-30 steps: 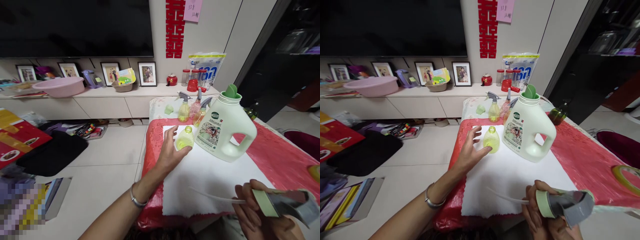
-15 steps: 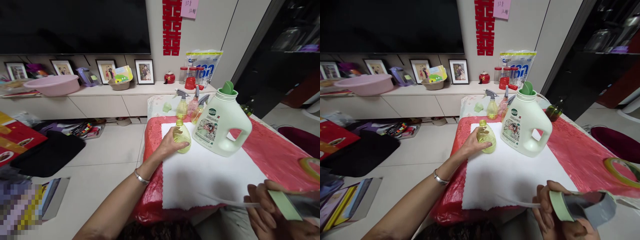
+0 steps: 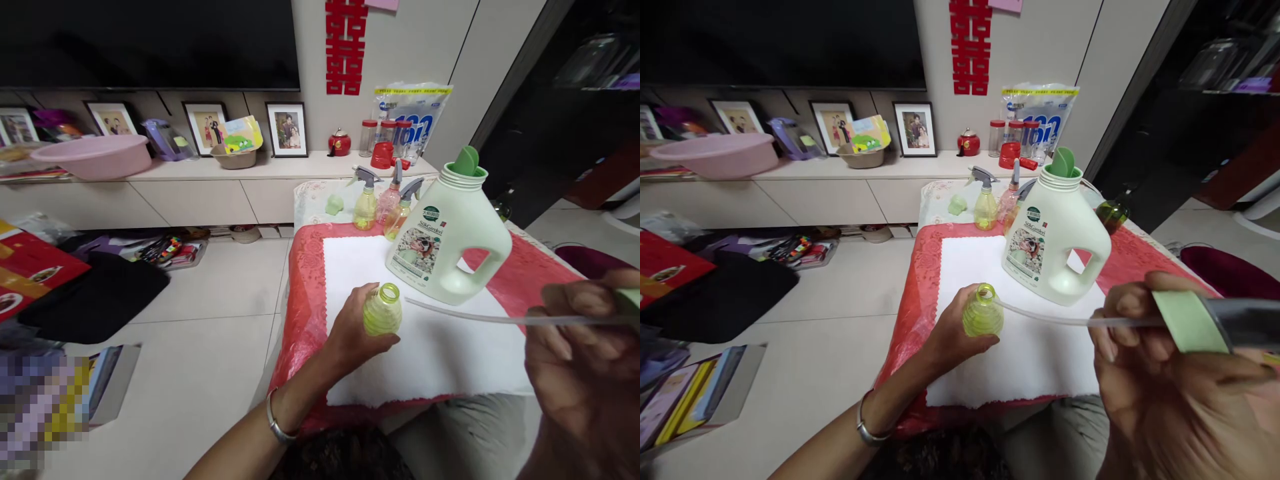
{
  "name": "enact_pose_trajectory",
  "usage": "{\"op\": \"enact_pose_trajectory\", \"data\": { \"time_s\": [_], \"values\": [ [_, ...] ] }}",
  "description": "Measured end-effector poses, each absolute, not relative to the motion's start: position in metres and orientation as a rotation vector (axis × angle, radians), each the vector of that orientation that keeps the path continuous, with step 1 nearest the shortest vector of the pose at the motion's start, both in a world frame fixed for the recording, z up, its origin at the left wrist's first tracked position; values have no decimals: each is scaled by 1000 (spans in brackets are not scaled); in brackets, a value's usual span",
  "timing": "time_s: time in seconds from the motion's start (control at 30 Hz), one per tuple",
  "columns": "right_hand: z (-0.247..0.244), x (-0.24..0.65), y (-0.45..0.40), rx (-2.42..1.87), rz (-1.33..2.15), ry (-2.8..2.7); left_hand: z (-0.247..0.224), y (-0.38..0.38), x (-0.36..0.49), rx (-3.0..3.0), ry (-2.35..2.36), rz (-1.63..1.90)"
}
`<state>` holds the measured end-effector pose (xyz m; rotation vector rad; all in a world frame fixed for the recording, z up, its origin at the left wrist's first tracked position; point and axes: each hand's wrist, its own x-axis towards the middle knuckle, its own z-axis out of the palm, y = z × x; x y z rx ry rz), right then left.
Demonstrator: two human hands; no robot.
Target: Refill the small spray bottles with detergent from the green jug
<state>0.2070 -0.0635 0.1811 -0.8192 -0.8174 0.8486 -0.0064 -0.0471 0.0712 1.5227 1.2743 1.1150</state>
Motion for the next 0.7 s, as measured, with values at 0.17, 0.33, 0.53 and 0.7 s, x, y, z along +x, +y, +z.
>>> {"op": "enact_pose_trajectory", "data": {
  "time_s": [0.17,0.33,0.53,0.7],
  "values": [
    [210,168,-56,-775,825,-860,60,-50,-3,1544,1227,1180],
    [196,172,-40,-706,934,-1117,63,-51,-3,1499,1241,1167],
    [191,174,-36,-701,920,-1119,64,-51,-4,1490,1224,1172],
    [197,173,-34,-671,848,-1197,66,-52,-2,1488,1238,1156]
  ]
}}
